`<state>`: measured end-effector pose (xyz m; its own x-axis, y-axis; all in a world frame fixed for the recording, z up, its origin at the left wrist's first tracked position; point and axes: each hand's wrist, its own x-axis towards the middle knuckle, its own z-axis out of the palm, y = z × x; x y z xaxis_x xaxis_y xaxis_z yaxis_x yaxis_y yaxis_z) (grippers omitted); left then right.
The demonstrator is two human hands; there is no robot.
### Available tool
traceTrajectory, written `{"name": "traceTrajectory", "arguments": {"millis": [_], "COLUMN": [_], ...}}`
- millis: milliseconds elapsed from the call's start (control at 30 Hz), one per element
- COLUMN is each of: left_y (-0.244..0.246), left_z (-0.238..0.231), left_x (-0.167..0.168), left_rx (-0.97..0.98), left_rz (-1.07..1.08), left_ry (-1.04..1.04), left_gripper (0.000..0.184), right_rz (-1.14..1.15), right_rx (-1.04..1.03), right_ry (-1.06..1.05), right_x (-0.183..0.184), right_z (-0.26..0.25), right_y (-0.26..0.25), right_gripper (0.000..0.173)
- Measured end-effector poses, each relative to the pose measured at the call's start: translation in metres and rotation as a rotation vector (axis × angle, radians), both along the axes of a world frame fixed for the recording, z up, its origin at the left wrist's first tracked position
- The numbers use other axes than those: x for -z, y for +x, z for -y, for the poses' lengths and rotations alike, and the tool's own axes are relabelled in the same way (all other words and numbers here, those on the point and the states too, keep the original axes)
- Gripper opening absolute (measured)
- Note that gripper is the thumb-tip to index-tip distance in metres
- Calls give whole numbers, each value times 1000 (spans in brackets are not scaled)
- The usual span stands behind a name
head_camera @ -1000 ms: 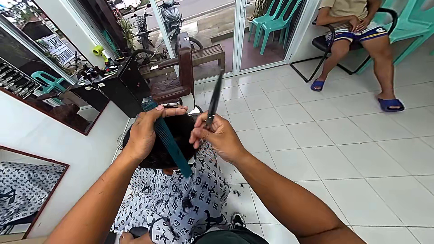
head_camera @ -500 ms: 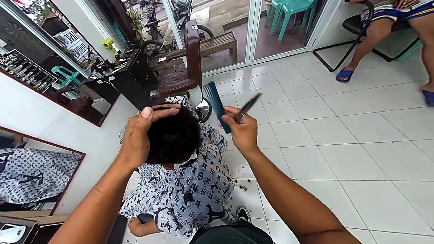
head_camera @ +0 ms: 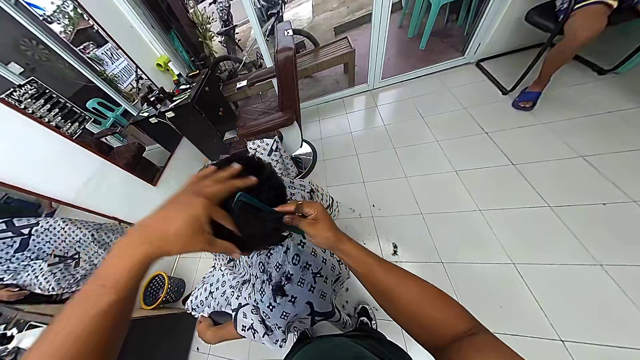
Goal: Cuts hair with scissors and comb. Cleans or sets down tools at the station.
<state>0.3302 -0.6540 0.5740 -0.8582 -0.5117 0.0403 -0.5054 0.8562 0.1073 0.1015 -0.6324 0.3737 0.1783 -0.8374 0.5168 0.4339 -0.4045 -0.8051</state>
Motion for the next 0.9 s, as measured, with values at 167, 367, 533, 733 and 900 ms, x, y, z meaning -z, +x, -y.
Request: {"name": "traceTrajectory", "arguments": {"millis": [167, 367, 533, 733, 900], "left_y": [-47, -65, -38, 5, -50], "left_z": [-10, -21, -25, -10, -9], "left_x": [41, 38, 2, 1, 47], "left_rx": [278, 399, 277, 22, 228], "left_rz": [211, 181, -201, -171, 99], "left_ry": [-222, -296, -140, -83, -276], "left_gripper": [33, 34, 34, 35, 36], "right_rz": [221, -170, -89, -112, 128], "right_rx": [100, 309, -21, 6, 179], "right_ry": [78, -15, -58, -105, -28], "right_x": [7, -4, -19, -24, -17], "right_z": [0, 12, -1, -10, -10], "right_y": [-16, -5, -16, -28, -28], "right_gripper": [16, 21, 18, 20, 16]}}
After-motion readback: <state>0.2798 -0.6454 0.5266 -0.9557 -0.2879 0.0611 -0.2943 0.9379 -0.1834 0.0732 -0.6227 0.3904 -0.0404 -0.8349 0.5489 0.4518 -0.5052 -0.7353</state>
